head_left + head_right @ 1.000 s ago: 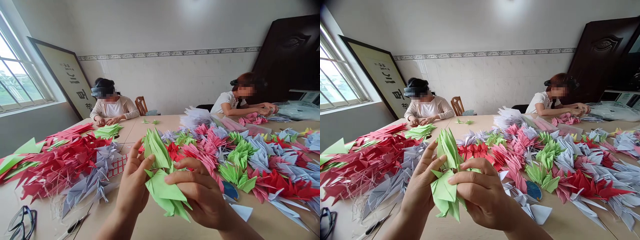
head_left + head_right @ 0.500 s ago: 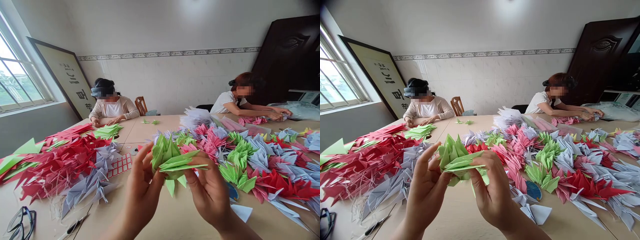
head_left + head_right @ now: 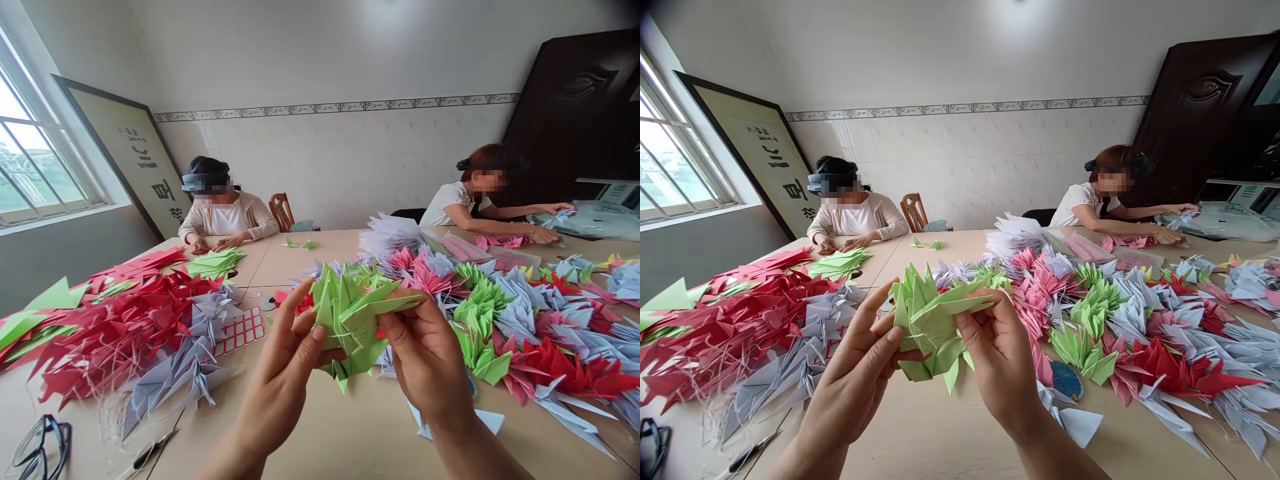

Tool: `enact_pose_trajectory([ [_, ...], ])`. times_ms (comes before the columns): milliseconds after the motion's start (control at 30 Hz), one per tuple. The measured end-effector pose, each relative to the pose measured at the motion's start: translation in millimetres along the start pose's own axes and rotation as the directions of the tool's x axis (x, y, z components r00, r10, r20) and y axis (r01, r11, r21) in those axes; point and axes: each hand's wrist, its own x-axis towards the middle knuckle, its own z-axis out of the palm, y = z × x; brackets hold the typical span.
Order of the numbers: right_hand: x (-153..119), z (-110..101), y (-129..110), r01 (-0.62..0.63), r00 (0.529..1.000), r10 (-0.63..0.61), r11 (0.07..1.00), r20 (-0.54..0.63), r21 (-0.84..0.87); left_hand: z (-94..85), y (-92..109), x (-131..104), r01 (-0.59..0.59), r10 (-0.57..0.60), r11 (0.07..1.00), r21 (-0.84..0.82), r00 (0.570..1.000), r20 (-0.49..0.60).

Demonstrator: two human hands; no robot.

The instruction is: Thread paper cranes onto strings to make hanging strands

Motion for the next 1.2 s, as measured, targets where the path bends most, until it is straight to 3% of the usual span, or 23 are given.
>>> enact_pose_trajectory([
  [233, -5.1, 3.5, -9.3, 0.024, 0.998, -0.022, 0.999, 0.055, -0.037, 4.2, -0.3, 1.2, -0.026, 0.025, 1.000, -0.007, 0.996, -0.081],
  [433, -6.0, 4.6, -10.2, 0.096, 0.992, -0.091, 0.994, 0.084, -0.061, 1.6, -4.7, 2.4, -0.120, 0.122, 0.992, 0.034, 0.989, -0.083],
  [633, -1.3, 4.6, -6.0, 0.049, 0.998, -0.048, 0.998, 0.044, -0.044, 0.8, -7.1, 1.7, -0.041, 0.046, 0.998, 0.054, 0.994, -0.097],
  [733, -1.2, 3.4, -4.6, 0.029, 0.998, -0.029, 1.000, 0.062, 0.006, 2.2, -5.9, 2.3, -0.068, 0.077, 0.995, 0.073, 0.990, -0.118],
  [967, -11.6, 2.2, -4.7, 0.158, 0.970, -0.142, 0.985, 0.196, -0.067, -0.3, -1.7, 2.5, -0.041, 0.054, 0.995, 0.094, 0.989, -0.141],
  [1200, -5.9, 6.0, -6.3, 0.104, 0.994, -0.094, 0.976, 0.060, -0.189, 2.8, -1.7, -2.2, -0.031, 0.038, 0.995, 0.100, 0.997, -0.067],
])
